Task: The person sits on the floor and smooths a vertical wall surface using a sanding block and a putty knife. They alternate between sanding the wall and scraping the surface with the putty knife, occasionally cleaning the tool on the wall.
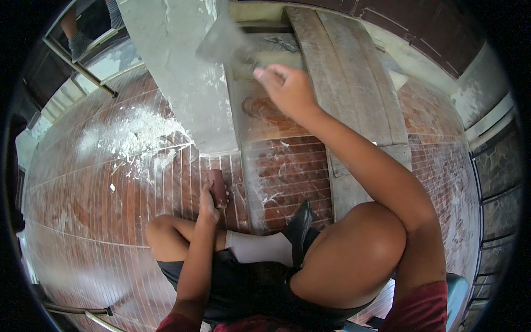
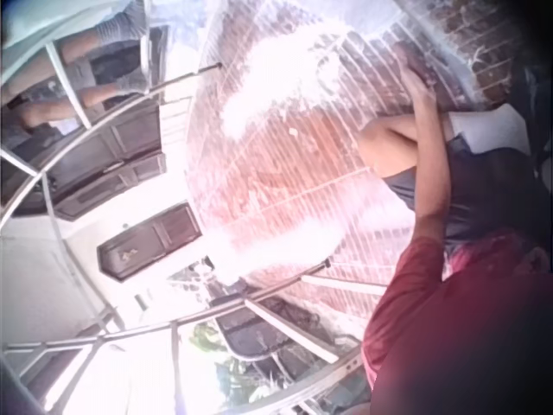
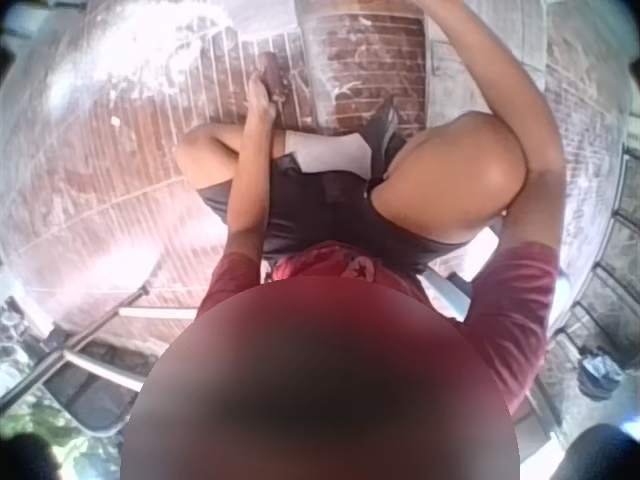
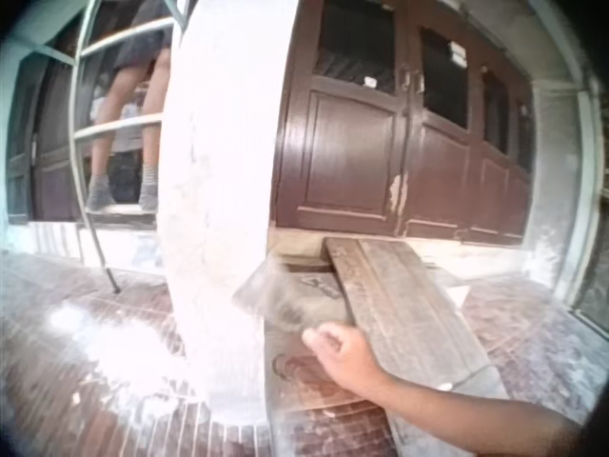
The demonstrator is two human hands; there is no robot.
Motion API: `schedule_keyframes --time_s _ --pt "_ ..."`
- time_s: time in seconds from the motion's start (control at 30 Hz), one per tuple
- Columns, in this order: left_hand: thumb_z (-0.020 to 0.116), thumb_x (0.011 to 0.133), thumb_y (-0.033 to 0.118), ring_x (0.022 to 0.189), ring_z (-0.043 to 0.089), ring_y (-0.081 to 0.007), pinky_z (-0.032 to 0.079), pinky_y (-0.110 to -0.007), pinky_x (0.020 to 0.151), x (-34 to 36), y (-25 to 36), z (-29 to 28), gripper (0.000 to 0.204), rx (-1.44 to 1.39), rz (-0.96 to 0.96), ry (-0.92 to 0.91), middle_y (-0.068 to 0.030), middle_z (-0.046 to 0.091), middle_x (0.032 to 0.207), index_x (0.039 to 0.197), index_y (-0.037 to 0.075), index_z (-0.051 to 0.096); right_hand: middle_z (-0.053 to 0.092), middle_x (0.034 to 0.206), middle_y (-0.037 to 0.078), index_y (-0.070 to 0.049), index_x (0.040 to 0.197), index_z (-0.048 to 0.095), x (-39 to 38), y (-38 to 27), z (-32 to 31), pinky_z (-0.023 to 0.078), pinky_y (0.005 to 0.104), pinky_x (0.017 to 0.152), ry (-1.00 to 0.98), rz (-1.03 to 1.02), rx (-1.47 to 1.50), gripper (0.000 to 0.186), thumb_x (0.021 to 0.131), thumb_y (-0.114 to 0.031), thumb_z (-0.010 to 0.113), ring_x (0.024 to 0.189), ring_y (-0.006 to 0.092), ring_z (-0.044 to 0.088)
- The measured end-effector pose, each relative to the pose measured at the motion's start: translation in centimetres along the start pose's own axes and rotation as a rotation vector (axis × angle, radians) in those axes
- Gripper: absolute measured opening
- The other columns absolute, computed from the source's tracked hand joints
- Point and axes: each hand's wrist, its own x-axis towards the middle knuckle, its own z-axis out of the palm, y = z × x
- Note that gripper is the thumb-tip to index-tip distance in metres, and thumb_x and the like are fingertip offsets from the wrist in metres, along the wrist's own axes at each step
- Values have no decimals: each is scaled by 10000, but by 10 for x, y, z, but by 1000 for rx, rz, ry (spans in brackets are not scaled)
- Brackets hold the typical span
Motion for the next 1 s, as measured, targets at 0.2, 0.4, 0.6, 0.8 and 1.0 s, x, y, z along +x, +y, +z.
schedule_keyframes --time_s 0.2,0.4,0.6,0.8,1.0 --pt "466 955 316 680 640 -222 527 -356 570 -4 0 5 333 48 25 39 -101 654 873 1092 32 575 552 631 5 13 911 693 -6 3 -3 388 264 562 -121 -78 -124 370 933 -355 662 595 80 478" --pt "486 962 309 657 627 -211 511 -341 545 -4 1 6 299 21 12 29 -89 636 842 1087 54 580 554 656 72 -21 910 687 -2 -1 -8 449 379 633 31 -84 92 387 929 -406 654 654 152 513" --pt "465 962 310 663 631 -216 518 -347 557 -2 1 5 323 6 10 27 -99 648 859 1107 44 579 633 717 94 -29 944 705 -4 7 3 470 348 660 -265 -30 -182 402 919 -427 652 701 162 585" --pt "448 957 304 669 632 -223 533 -359 569 -2 1 5 360 36 -2 54 -97 649 862 1134 25 590 706 834 100 -22 1029 719 1 2 1 506 332 727 -81 -18 -33 437 914 -439 654 752 142 629" --pt "459 952 297 678 630 -230 532 -366 587 2 -1 5 354 -22 8 18 -101 648 862 1135 22 585 577 646 60 -7 956 718 1 10 9 436 320 595 -103 -58 -153 442 904 -443 670 616 129 524"
